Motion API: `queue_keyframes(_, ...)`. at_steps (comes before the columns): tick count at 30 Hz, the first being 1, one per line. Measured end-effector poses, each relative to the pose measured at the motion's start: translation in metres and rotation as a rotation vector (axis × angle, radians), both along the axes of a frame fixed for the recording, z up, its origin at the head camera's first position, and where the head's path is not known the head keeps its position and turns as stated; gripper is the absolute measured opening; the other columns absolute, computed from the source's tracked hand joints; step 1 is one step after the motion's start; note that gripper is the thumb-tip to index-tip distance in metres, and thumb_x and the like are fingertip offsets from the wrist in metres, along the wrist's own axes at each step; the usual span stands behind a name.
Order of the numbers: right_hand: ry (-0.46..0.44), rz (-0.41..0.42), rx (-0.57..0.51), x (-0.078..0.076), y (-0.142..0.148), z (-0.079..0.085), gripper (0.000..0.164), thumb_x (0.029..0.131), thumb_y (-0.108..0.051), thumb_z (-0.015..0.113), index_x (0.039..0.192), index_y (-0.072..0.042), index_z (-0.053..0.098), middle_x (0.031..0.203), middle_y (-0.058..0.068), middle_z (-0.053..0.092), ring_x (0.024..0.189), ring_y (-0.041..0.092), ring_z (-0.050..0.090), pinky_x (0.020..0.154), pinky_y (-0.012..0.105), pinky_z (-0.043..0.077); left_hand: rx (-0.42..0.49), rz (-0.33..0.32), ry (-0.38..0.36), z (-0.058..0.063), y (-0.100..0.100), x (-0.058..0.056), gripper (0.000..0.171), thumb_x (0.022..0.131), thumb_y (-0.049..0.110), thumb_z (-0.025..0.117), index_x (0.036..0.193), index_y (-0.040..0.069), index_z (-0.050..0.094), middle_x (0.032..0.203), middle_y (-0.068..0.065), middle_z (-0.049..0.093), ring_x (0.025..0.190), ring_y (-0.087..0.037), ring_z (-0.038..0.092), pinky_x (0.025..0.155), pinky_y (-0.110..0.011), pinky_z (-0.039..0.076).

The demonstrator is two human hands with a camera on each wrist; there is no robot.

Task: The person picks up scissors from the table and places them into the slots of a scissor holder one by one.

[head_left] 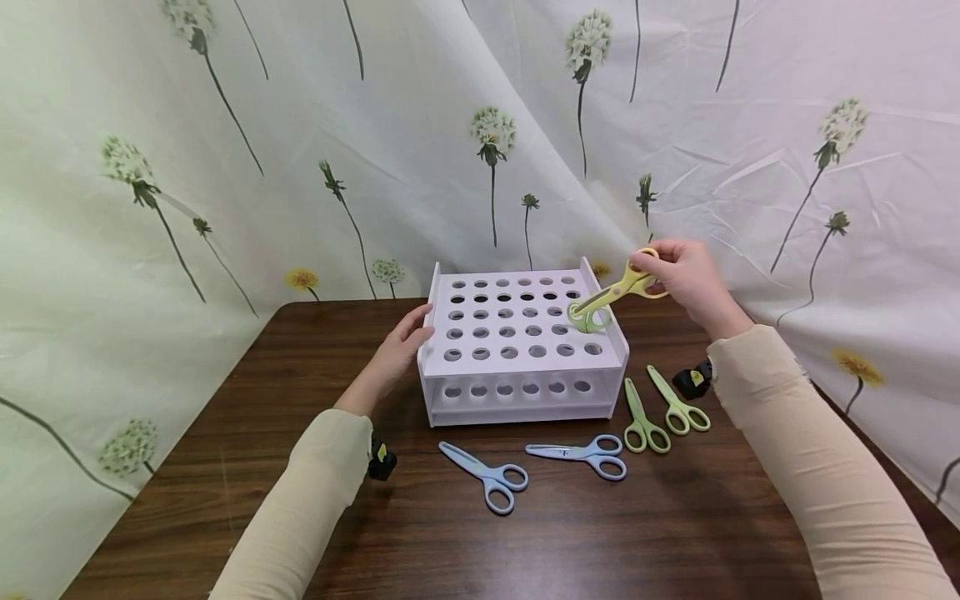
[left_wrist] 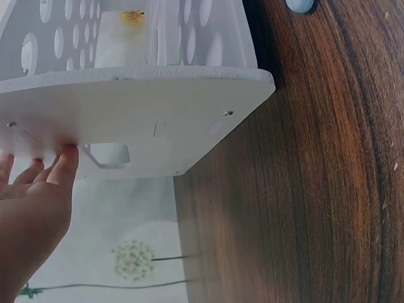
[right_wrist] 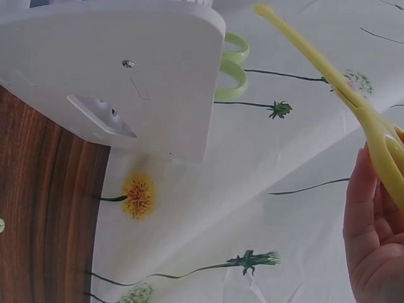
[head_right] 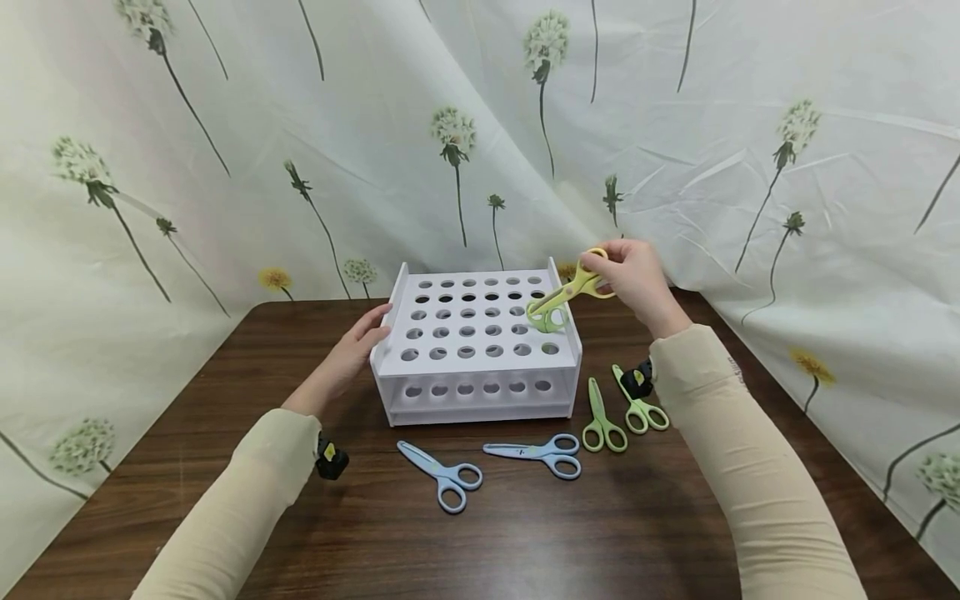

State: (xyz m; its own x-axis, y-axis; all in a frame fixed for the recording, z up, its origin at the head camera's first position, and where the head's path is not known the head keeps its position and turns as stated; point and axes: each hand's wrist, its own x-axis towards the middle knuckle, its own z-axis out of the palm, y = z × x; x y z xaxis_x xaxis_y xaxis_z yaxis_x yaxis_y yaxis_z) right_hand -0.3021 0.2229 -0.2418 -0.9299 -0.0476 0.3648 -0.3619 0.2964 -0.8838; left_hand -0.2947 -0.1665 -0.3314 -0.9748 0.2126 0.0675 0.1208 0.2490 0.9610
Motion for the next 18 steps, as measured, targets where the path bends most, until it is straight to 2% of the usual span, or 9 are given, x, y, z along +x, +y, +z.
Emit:
queue_keyframes(5, -0.007, -0.018, 0.062, -0.002, -0.002, 0.000, 0.030, 0.087, -0.020, 0.065, 0.096, 0.009, 0.063, 0.072, -0.005, 0.064, 0.060, 0.007, 0.058, 0.054, 0.024, 0.050, 0.002, 0.009, 0.015, -0.013, -0.004, -0.011, 0.052, 0.098, 0.027, 0.043, 0.146, 0.016, 0.026, 0.150, -0.012, 0.016, 0.134, -0.030, 0.018, 0.105, -0.050, 0.017)
queue_keyframes(11, -0.001, -0.020, 0.090, -0.004, -0.007, -0.001, 0.032, 0.087, -0.018, 0.064, 0.100, 0.011, 0.062, 0.072, -0.004, 0.064, 0.061, 0.007, 0.057, 0.054, 0.023, 0.049, 0.007, 0.011, 0.040, -0.014, -0.005, -0.012, 0.051, 0.098, 0.024, 0.043, 0.145, 0.013, 0.027, 0.150, -0.014, 0.018, 0.133, -0.030, 0.018, 0.105, -0.048, 0.018)
queue_keyframes(18, 0.014, -0.024, 0.137, -0.007, -0.012, -0.002, 0.030, 0.087, -0.019, 0.064, 0.097, 0.009, 0.064, 0.071, 0.001, 0.060, 0.059, 0.009, 0.056, 0.055, 0.023, 0.049, 0.016, 0.011, 0.035, -0.016, -0.004, -0.014, 0.051, 0.098, 0.022, 0.043, 0.145, 0.012, 0.027, 0.149, -0.015, 0.017, 0.133, -0.030, 0.019, 0.105, -0.048, 0.019)
